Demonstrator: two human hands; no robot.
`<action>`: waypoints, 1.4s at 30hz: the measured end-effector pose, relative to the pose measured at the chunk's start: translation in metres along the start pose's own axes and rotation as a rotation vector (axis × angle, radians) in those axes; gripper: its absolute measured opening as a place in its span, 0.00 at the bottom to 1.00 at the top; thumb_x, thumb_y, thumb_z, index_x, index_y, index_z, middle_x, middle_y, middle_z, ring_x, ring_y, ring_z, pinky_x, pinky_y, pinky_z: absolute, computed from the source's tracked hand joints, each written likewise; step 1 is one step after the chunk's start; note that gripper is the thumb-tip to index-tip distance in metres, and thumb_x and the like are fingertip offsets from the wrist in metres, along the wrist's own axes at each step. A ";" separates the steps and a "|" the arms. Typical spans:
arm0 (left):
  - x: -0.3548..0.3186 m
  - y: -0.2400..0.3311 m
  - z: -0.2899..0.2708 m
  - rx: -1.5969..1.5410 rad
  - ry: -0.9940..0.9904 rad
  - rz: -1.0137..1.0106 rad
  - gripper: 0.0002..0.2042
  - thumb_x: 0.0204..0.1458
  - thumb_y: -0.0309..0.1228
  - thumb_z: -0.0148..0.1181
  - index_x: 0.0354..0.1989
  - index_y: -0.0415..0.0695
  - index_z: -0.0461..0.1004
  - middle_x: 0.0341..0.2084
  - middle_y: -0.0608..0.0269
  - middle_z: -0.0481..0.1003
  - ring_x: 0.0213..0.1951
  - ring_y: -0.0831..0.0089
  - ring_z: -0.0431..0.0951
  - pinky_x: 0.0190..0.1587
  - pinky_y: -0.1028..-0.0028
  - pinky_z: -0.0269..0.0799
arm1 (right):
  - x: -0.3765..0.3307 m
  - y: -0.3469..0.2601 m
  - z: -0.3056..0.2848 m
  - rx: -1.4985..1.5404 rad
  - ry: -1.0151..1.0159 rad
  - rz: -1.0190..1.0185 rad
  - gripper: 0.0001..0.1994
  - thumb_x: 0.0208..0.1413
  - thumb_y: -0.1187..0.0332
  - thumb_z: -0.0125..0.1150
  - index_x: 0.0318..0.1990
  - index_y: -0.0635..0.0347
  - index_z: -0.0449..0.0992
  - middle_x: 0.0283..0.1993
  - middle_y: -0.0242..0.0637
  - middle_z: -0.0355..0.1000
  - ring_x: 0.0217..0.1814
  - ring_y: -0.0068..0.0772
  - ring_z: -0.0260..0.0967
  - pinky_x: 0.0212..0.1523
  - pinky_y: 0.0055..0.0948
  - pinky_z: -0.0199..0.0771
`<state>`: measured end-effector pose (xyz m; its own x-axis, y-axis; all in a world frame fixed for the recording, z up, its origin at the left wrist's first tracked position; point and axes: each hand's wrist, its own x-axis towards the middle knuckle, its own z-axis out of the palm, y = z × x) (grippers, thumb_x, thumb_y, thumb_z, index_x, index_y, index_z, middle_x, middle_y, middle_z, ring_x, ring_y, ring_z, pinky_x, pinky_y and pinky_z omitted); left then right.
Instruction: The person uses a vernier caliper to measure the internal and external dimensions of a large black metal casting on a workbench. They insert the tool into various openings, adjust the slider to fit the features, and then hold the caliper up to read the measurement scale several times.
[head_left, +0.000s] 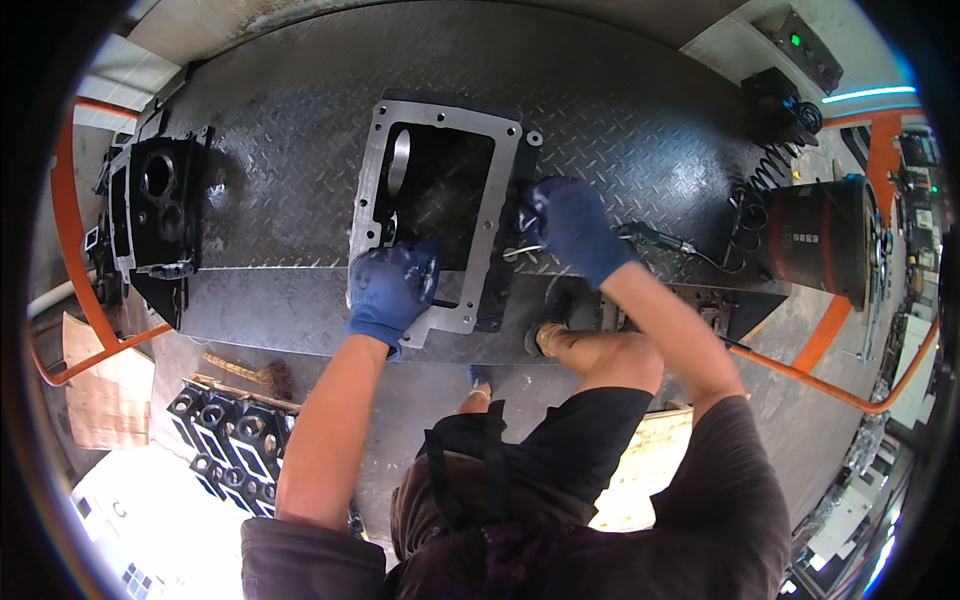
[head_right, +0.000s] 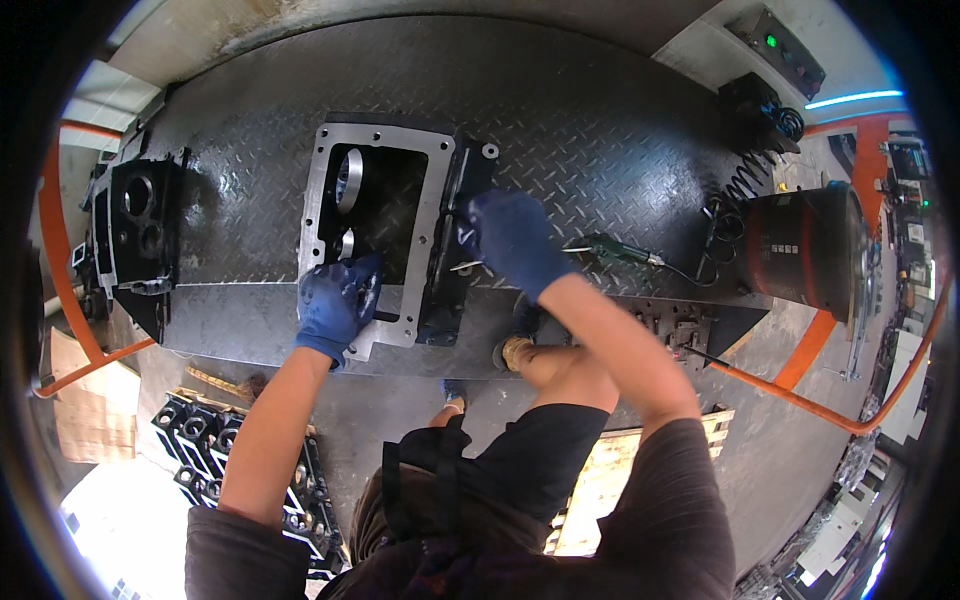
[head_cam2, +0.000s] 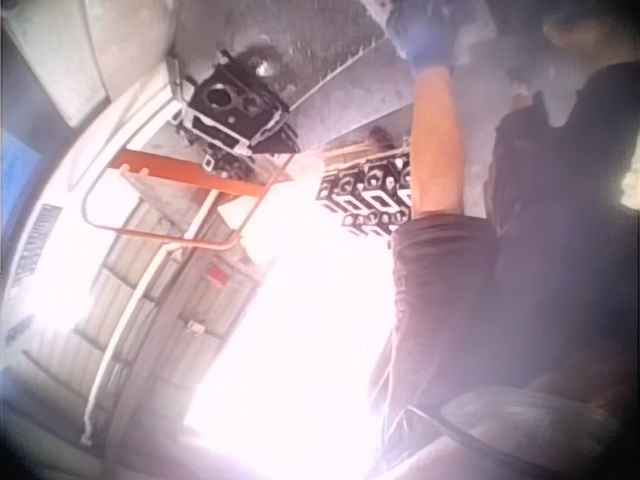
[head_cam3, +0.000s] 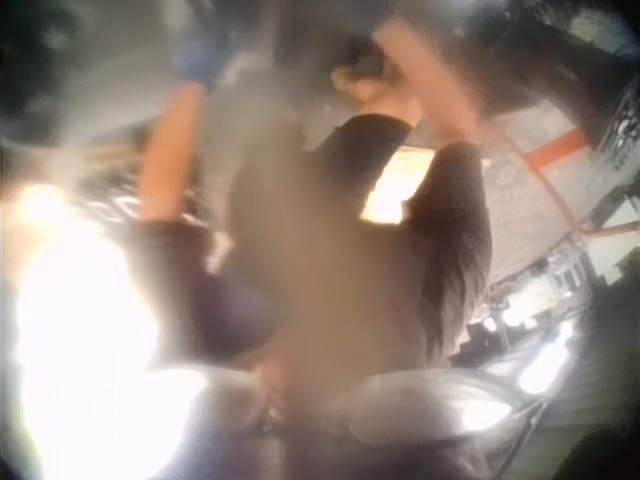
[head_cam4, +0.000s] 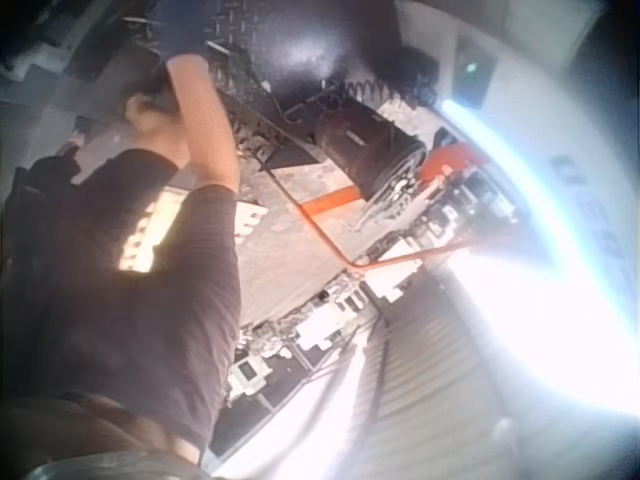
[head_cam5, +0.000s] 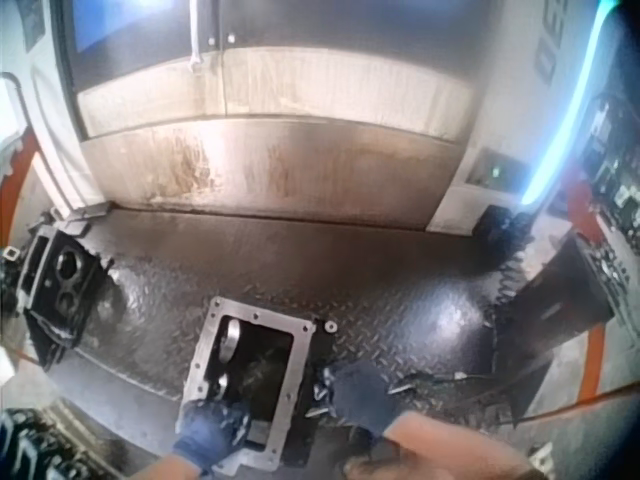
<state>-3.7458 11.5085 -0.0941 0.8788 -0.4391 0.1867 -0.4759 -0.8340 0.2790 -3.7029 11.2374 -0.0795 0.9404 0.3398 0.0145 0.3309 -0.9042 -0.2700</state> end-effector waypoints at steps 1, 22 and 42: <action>0.003 0.003 0.000 -0.024 -0.032 -0.003 0.12 0.46 0.32 0.58 0.40 0.54 0.77 0.25 0.57 0.75 0.27 0.57 0.75 0.31 0.61 0.70 | -0.003 -0.002 0.006 -0.024 0.052 0.036 0.06 0.44 0.66 0.60 0.27 0.59 0.75 0.27 0.44 0.73 0.28 0.46 0.72 0.29 0.41 0.70; 0.001 0.002 0.004 -0.022 -0.060 -0.012 0.14 0.51 0.41 0.53 0.45 0.55 0.75 0.28 0.61 0.74 0.31 0.62 0.75 0.36 0.63 0.68 | 0.014 0.050 0.027 1.000 -0.427 0.047 0.07 0.57 0.71 0.56 0.39 0.63 0.76 0.28 0.36 0.73 0.32 0.22 0.69 0.34 0.29 0.70; 0.009 0.006 0.000 -0.004 -0.080 0.020 0.14 0.45 0.33 0.59 0.44 0.54 0.76 0.29 0.57 0.75 0.29 0.57 0.75 0.31 0.61 0.69 | -0.011 0.035 0.019 0.396 0.016 0.066 0.05 0.49 0.68 0.58 0.33 0.55 0.78 0.30 0.46 0.75 0.31 0.51 0.73 0.32 0.39 0.70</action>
<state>-3.7406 11.4989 -0.0910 0.8688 -0.4813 0.1164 -0.4937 -0.8233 0.2800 -3.7036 11.2067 -0.1077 0.9606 0.2779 -0.0010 0.2171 -0.7528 -0.6214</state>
